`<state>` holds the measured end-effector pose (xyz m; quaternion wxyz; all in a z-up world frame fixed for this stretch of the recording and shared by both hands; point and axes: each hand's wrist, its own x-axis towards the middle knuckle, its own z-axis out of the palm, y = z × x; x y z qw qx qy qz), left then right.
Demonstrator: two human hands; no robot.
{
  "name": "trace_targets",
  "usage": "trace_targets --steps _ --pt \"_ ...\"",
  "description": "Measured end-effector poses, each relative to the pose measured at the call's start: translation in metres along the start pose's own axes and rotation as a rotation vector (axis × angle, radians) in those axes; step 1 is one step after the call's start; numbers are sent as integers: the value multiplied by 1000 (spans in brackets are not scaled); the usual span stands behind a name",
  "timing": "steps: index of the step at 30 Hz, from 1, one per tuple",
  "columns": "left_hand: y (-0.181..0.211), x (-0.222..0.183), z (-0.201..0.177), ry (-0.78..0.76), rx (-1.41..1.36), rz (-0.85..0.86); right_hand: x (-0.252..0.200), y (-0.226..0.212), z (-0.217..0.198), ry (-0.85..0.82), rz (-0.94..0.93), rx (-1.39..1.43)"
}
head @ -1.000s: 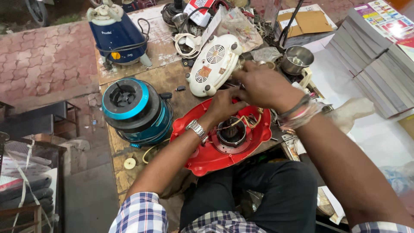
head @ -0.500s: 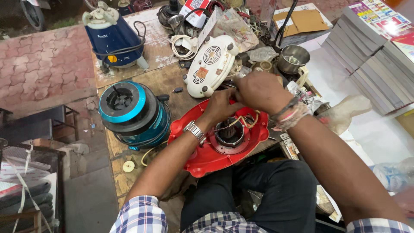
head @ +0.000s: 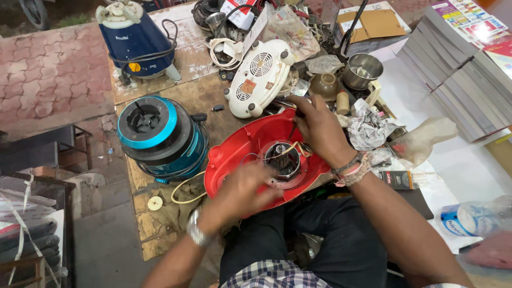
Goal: The person disassembles a white appliance base, then works on a red appliance base, using a screwdriver to remove screws and separate the motor assembly. The person handles the motor and casing parts, placing them on the workbench.
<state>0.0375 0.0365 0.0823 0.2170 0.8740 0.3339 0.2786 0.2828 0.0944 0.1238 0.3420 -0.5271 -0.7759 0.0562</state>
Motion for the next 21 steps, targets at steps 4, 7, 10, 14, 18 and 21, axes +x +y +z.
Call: trace_targets --steps 4,7,10,14,18,21 --pt "18 -34 9 28 75 41 -9 -10 -20 119 10 84" --pt "18 -37 14 -93 66 55 -31 -24 -51 227 -3 55" --pt "22 -35 23 -298 259 73 -63 -44 -78 329 80 286" --pt "30 -32 35 -161 312 138 -90 -56 -86 267 41 39" --pt "35 -32 41 -160 333 127 -95 -48 -58 181 36 -13" --pt "36 -33 41 -133 343 125 -96 -36 -43 148 23 -35"
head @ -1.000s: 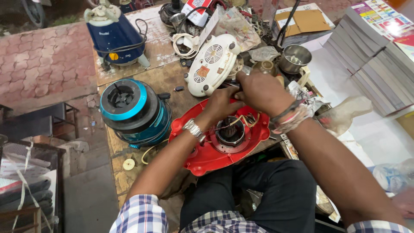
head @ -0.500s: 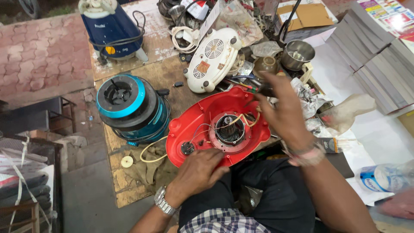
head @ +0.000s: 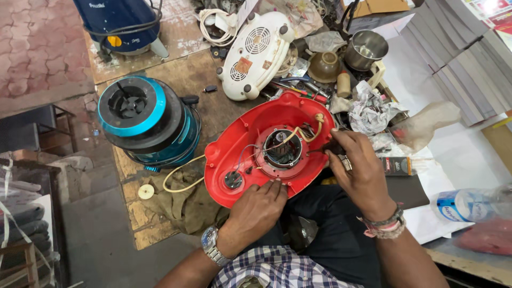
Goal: The person disassembles a white appliance base, then works on a red appliance base, using a screwdriver to remove screws and separate the motor assembly. The person handles the motor and casing parts, placing them on the workbench.
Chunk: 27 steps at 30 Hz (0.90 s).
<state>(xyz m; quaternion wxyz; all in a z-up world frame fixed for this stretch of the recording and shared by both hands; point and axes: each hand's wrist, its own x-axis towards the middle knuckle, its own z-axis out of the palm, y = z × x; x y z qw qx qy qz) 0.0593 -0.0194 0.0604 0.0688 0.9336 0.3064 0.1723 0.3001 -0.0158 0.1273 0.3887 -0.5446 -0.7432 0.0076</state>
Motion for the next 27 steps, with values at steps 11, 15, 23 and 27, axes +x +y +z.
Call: trace_targets --steps 11,15,23,27 --pt "-1 0 -1 -17 12 -5 -2 10 5 -27 5 -36" --pt "-1 1 -2 -20 -7 -13 0 10 4 -26 27 -34" --pt "0 2 -4 -6 -17 -15 1 9 5 -22 24 -22" --pt "0 1 -4 -17 -29 -21 1 8 4 -36 32 -17"
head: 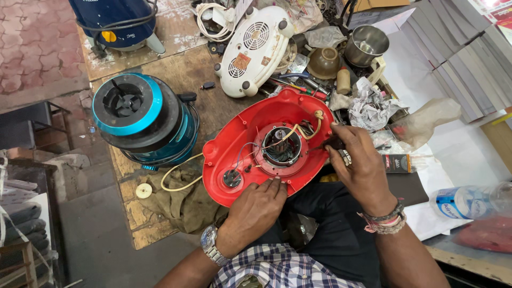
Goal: The person disassembles a white appliance base, then works on a red appliance base, using a screwdriver to remove screws and separate the motor assembly. The person handles the motor and casing parts, placing them on the workbench.
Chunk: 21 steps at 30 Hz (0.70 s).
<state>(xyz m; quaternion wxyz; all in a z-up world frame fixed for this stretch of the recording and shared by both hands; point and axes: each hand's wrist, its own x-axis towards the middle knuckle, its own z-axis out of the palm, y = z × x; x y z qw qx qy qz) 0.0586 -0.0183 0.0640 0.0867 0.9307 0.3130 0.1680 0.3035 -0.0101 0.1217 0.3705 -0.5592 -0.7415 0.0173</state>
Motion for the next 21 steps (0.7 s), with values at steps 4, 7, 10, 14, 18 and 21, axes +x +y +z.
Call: trace_targets --steps 4,7,10,14,18,21 --pt "-1 1 0 0 -2 3 -1 -2 -2 -34 -45 17" --pt "-1 0 0 -4 -11 1 -3 -6 -2 -59 -45 4" --pt "-1 0 0 15 -7 5 -3 -6 1 -66 8 23" --pt "0 0 0 -7 -18 -7 2 2 4 1 92 -206" --pt "-2 3 0 -5 -34 -19 13 17 9 85 -62 -112" --pt "0 2 -1 -20 -47 -20 17 22 31 122 141 433"
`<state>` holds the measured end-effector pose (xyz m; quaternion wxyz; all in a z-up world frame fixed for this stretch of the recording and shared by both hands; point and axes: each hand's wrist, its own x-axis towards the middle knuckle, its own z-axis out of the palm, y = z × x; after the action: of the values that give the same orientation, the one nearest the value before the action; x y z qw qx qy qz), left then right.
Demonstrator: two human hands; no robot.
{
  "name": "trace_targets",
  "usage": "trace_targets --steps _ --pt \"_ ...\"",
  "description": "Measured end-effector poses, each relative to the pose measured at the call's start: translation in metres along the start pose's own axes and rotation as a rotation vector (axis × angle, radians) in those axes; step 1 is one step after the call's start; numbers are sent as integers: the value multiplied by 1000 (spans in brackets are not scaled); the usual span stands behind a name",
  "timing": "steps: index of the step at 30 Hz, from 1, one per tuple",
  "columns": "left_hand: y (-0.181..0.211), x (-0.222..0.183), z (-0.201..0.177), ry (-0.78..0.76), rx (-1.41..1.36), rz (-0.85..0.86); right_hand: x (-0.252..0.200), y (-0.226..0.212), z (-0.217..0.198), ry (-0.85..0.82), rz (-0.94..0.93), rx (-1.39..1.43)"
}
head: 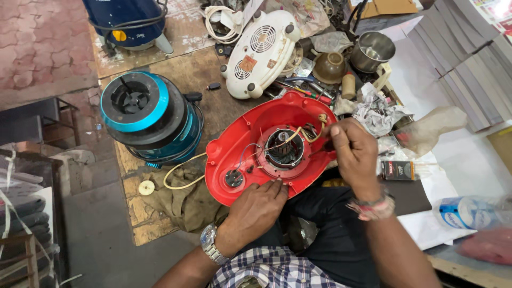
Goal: The person disassembles a white appliance base, then works on a red appliance base, using a screwdriver to remove screws and separate the motor assembly. The person handles the motor and casing parts, placing them on the workbench.
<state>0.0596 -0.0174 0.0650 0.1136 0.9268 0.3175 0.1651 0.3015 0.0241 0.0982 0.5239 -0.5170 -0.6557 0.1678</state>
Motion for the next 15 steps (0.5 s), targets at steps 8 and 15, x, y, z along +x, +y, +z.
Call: trace_targets --steps 8,15 --pt "1 0 -4 16 -30 -26 -8 35 34 294 202 516" --pt "15 6 0 66 31 -59 32 50 6 -159 184 895"
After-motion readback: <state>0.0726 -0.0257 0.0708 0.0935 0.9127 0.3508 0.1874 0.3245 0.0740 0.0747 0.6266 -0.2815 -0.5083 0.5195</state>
